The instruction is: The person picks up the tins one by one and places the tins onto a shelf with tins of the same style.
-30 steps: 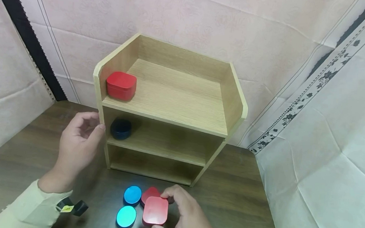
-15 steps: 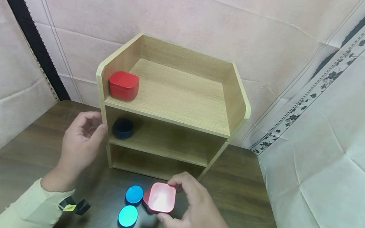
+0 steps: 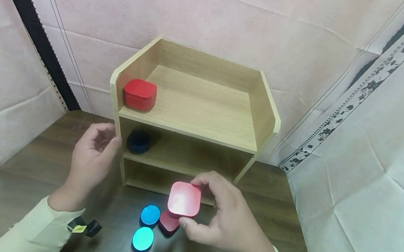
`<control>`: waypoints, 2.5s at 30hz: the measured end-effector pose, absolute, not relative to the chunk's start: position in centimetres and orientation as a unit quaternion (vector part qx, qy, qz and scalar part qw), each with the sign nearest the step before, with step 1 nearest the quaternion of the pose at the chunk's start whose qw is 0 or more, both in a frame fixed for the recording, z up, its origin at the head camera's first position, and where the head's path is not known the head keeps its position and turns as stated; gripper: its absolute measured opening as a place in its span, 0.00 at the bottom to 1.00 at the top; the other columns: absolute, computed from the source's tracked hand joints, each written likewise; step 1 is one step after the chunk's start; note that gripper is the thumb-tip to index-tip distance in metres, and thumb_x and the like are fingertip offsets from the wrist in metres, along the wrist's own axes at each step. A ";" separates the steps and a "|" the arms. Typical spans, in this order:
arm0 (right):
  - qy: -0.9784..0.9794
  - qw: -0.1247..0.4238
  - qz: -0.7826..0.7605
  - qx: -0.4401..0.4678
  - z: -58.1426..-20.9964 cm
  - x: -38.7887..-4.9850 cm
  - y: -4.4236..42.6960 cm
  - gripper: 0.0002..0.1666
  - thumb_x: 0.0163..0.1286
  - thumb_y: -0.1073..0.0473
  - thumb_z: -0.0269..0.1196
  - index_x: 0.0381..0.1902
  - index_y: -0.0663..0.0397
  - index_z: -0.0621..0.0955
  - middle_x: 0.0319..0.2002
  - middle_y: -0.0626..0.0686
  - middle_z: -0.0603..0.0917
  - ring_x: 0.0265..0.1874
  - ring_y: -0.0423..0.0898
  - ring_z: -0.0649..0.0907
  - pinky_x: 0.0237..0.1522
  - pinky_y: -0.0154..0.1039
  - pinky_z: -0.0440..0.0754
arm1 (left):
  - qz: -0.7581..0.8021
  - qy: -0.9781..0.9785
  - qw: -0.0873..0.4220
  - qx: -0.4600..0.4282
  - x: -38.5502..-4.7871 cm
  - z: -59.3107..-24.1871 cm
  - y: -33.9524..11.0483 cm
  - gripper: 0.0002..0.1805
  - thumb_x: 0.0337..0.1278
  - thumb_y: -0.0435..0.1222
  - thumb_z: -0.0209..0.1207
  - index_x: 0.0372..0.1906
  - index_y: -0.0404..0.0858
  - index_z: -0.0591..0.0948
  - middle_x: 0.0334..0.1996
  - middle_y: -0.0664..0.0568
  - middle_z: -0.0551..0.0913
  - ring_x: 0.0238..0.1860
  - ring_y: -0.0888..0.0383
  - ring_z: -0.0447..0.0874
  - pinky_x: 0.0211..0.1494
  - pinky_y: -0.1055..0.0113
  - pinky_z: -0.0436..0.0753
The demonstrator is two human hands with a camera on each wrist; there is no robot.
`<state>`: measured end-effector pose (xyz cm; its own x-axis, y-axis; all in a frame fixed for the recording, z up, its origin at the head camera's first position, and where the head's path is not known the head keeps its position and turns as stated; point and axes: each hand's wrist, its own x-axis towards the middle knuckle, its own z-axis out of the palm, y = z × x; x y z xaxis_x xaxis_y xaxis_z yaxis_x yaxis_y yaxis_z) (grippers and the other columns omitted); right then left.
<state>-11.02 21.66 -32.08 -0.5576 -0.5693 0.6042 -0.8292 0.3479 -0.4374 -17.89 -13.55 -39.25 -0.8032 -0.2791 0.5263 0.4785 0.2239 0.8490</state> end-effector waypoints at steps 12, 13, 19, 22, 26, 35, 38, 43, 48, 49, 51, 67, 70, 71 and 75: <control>-0.823 0.155 0.370 0.403 -27.8 -11.9 21.0 0.37 0.53 0.58 0.86 0.60 0.49 0.82 0.50 0.44 0.88 0.44 0.39 0.88 0.52 0.31 0.89 | -0.613 -0.727 0.303 -0.063 -18.0 -39.2 -13.6 0.15 0.77 0.32 0.66 0.62 0.34 0.84 0.48 0.60 0.87 0.52 0.62 0.88 0.55 0.79 0.85; -0.826 0.151 0.371 0.397 -27.4 -12.0 20.9 0.38 0.53 0.59 0.86 0.60 0.50 0.82 0.50 0.44 0.88 0.44 0.40 0.88 0.51 0.31 0.89 | -0.612 -0.727 0.303 -0.063 -18.0 -39.2 -13.6 0.15 0.77 0.32 0.66 0.62 0.34 0.84 0.48 0.59 0.87 0.52 0.62 0.88 0.55 0.79 0.85; -0.834 0.143 0.375 0.378 -25.4 -12.9 20.3 0.37 0.54 0.64 0.85 0.61 0.50 0.81 0.50 0.43 0.89 0.42 0.42 0.88 0.48 0.33 0.89 | -0.613 -0.725 0.306 -0.065 -18.0 -39.3 -13.6 0.14 0.78 0.32 0.66 0.61 0.34 0.84 0.47 0.57 0.87 0.51 0.62 0.88 0.55 0.79 0.85; -0.838 0.141 0.375 0.371 -24.5 -13.6 19.9 0.35 0.56 0.63 0.84 0.61 0.48 0.82 0.49 0.41 0.89 0.41 0.43 0.87 0.46 0.35 0.89 | -0.611 -0.727 0.307 -0.065 -18.0 -39.4 -13.7 0.14 0.78 0.32 0.66 0.61 0.34 0.84 0.47 0.56 0.87 0.51 0.61 0.88 0.56 0.79 0.85; -0.844 0.150 0.365 0.363 -23.4 -14.4 19.2 0.33 0.59 0.61 0.83 0.61 0.48 0.82 0.49 0.41 0.89 0.41 0.43 0.88 0.46 0.36 0.89 | -0.610 -0.729 0.305 -0.064 -18.0 -39.5 -13.8 0.14 0.78 0.33 0.66 0.61 0.34 0.84 0.47 0.54 0.86 0.52 0.60 0.87 0.57 0.79 0.85; -0.873 0.151 0.351 0.304 -20.7 -16.7 17.7 0.27 0.67 0.57 0.79 0.62 0.50 0.83 0.50 0.43 0.91 0.47 0.41 0.89 0.57 0.34 0.87 | -0.610 -0.728 0.307 -0.067 -18.2 -39.6 -13.8 0.15 0.77 0.32 0.67 0.61 0.34 0.84 0.47 0.53 0.86 0.52 0.60 0.87 0.58 0.79 0.85; -0.882 0.144 0.350 0.281 -20.2 -17.4 17.2 0.26 0.69 0.55 0.78 0.62 0.48 0.83 0.51 0.44 0.90 0.48 0.42 0.89 0.57 0.37 0.87 | -0.611 -0.727 0.308 -0.068 -18.1 -39.6 -13.8 0.15 0.77 0.32 0.67 0.61 0.34 0.84 0.47 0.53 0.86 0.52 0.60 0.87 0.58 0.78 0.85; -0.892 0.132 0.350 0.255 -19.7 -18.5 16.7 0.26 0.71 0.50 0.78 0.62 0.46 0.83 0.51 0.45 0.91 0.48 0.43 0.88 0.57 0.41 0.87 | -0.610 -0.726 0.309 -0.069 -18.1 -39.5 -13.7 0.14 0.77 0.32 0.67 0.61 0.35 0.84 0.47 0.52 0.86 0.51 0.60 0.87 0.58 0.78 0.85; -0.902 0.116 0.344 0.234 -19.5 -19.3 16.5 0.27 0.72 0.45 0.78 0.64 0.44 0.83 0.51 0.46 0.91 0.49 0.45 0.89 0.59 0.49 0.86 | -0.614 -0.727 0.299 -0.073 -18.0 -39.3 -13.4 0.14 0.78 0.33 0.66 0.61 0.36 0.84 0.49 0.48 0.87 0.53 0.60 0.87 0.59 0.79 0.85; -0.904 0.113 0.342 0.232 -19.4 -19.4 16.5 0.27 0.72 0.45 0.78 0.64 0.43 0.83 0.52 0.46 0.91 0.49 0.45 0.89 0.59 0.50 0.86 | -0.614 -0.727 0.297 -0.074 -18.0 -39.3 -13.4 0.14 0.78 0.33 0.66 0.61 0.36 0.84 0.49 0.47 0.87 0.53 0.60 0.87 0.59 0.79 0.85; -0.905 0.106 0.342 0.231 -19.3 -19.8 16.3 0.27 0.73 0.44 0.78 0.64 0.43 0.83 0.52 0.46 0.91 0.48 0.46 0.89 0.58 0.51 0.86 | -0.612 -0.729 0.297 -0.073 -18.0 -39.3 -13.4 0.14 0.78 0.33 0.65 0.62 0.36 0.84 0.50 0.47 0.87 0.53 0.60 0.86 0.59 0.79 0.85; -0.910 0.067 0.335 0.234 -20.0 -22.1 14.7 0.29 0.71 0.44 0.80 0.65 0.43 0.83 0.53 0.47 0.90 0.50 0.48 0.88 0.59 0.48 0.86 | -0.611 -0.730 0.300 -0.067 -17.9 -39.2 -13.6 0.14 0.78 0.33 0.66 0.61 0.35 0.84 0.49 0.46 0.87 0.52 0.59 0.87 0.59 0.80 0.84; -0.912 0.064 0.332 0.232 -20.0 -22.1 14.7 0.29 0.71 0.44 0.80 0.65 0.42 0.83 0.53 0.47 0.90 0.50 0.48 0.88 0.59 0.48 0.86 | -0.608 -0.732 0.300 -0.068 -17.9 -39.2 -13.6 0.14 0.78 0.33 0.66 0.61 0.35 0.84 0.49 0.47 0.87 0.52 0.58 0.86 0.59 0.80 0.84; -0.912 0.063 0.332 0.231 -19.9 -22.1 14.7 0.29 0.71 0.44 0.80 0.65 0.41 0.83 0.53 0.47 0.90 0.51 0.48 0.88 0.59 0.48 0.86 | -0.607 -0.733 0.300 -0.067 -17.9 -39.2 -13.6 0.14 0.78 0.33 0.66 0.61 0.36 0.83 0.49 0.47 0.87 0.53 0.58 0.87 0.59 0.80 0.84; -0.915 0.058 0.328 0.228 -19.9 -22.1 14.7 0.30 0.71 0.43 0.80 0.65 0.40 0.83 0.54 0.46 0.90 0.51 0.47 0.88 0.59 0.48 0.86 | -0.601 -0.740 0.296 -0.064 -17.9 -39.3 -13.7 0.14 0.79 0.33 0.65 0.62 0.36 0.83 0.50 0.47 0.87 0.54 0.59 0.87 0.60 0.79 0.84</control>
